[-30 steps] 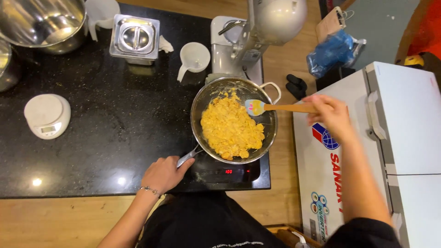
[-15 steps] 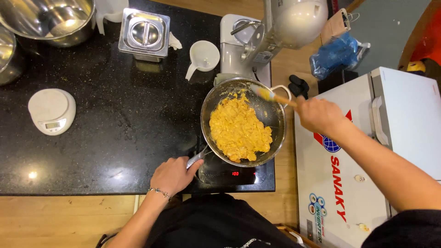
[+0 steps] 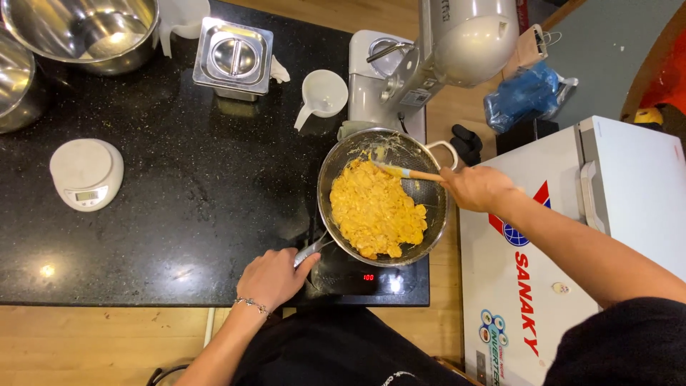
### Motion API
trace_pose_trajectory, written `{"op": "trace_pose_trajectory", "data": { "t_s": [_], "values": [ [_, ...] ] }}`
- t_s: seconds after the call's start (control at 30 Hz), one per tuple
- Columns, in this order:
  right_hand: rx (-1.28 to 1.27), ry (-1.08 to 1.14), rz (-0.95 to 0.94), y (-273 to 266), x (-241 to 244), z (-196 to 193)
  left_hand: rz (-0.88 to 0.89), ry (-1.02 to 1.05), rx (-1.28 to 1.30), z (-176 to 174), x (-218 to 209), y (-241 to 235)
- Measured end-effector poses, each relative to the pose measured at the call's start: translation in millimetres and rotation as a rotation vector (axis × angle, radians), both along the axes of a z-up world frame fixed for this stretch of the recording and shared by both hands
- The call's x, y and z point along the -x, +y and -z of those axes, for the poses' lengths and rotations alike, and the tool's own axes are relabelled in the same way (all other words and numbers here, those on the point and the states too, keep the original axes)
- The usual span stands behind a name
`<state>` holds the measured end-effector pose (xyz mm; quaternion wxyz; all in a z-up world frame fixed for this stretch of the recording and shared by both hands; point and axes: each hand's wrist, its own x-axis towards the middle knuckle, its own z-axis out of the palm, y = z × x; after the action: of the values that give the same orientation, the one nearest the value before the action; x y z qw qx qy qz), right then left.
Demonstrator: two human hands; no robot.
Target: The person stirs a yellow mixture in a pan on an induction cooktop using a spatula. They then add a bowl of chopped ingredients to the pan and continue stirring to combine everything. The person holds the pan handle with one hand while stirring with the other.
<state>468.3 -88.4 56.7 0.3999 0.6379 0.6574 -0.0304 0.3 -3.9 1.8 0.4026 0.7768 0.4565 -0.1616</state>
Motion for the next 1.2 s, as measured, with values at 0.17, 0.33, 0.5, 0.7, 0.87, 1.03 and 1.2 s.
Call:
{"op": "trace_pose_trajectory", "data": {
  "t_s": [0.17, 0.33, 0.5, 0.7, 0.87, 1.03, 1.2],
  "values": [
    [-0.057, -0.017, 0.156, 13.2, -9.2, -28.3, 0.004, 0.013, -0.011, -1.4, -1.7, 0.9],
    [0.036, 0.105, 0.227, -1.3, 6.5, 14.5, -0.017, 0.005, -0.015, 5.4, -1.9, -1.7],
    [-0.060, 0.082, 0.206, 0.6, 16.6, -17.3, -0.022, 0.003, -0.021, 10.6, -2.7, -1.1],
    [-0.098, 0.035, 0.201, 10.4, 3.9, 16.6, -0.021, -0.007, -0.025, 7.2, -2.5, -1.4],
    [-0.012, 0.152, 0.201, 13.5, 30.2, 2.3, -0.016, -0.014, -0.026, 8.2, -4.4, 1.4],
    [-0.090, 0.056, 0.145, 35.9, 17.2, -34.0, -0.013, -0.014, -0.020, 3.9, -3.8, 3.0],
    [-0.036, 0.126, 0.194, 41.2, 24.6, 0.7, 0.004, 0.020, -0.028, 6.6, -4.4, 5.0]
  ]
}}
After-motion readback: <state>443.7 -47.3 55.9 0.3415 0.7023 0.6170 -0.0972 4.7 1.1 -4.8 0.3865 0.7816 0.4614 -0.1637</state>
